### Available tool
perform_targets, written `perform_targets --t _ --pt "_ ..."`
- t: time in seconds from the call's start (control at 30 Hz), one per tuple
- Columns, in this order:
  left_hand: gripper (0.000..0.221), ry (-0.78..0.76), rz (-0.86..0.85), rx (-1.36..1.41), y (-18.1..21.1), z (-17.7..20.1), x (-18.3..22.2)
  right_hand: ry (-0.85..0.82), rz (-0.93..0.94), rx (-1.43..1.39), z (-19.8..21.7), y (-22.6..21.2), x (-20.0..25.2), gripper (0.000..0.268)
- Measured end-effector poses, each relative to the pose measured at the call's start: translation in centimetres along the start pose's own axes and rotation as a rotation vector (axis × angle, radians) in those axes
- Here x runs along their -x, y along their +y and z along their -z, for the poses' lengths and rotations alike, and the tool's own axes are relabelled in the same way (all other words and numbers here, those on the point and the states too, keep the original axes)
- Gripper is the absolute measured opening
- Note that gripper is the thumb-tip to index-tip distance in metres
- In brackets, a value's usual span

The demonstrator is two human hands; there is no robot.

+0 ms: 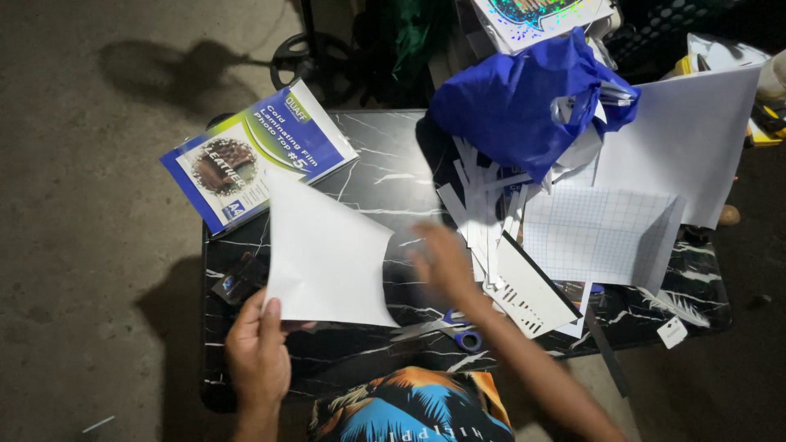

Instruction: Cutting printed cards with scissors and preparing cold laminating film for a sheet of cards.

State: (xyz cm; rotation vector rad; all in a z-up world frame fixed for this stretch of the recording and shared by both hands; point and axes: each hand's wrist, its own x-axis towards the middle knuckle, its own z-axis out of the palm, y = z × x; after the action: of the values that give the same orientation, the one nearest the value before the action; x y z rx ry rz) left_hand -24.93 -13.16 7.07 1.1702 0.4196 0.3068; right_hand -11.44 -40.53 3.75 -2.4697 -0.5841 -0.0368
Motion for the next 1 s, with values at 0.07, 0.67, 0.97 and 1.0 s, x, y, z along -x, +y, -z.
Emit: perform_targets --t 0.07,0.67,0.97,1.0 --pt "0.025 0.021 0.038 -0.063 0.4 -1.6 0.3 -0.011 0.126 -0.139 1.1 -5.3 0.8 0.042" --pt "0.017 -0.173 -0.015 0.033 0.2 -5.6 4.0 0.051 0.153 -0.486 6.7 -15.2 2.2 0.026" --pt "0.022 -0.294 0.069 0.232 1.0 -6.2 4.0 0.017 0.109 -0.541 7.0 -14.7 2.4 0.020" --pt "0.023 -0.318 0.077 0.244 1.4 -6.4 4.0 0.023 0.109 -0.536 7.0 -14.7 2.5 0.020"
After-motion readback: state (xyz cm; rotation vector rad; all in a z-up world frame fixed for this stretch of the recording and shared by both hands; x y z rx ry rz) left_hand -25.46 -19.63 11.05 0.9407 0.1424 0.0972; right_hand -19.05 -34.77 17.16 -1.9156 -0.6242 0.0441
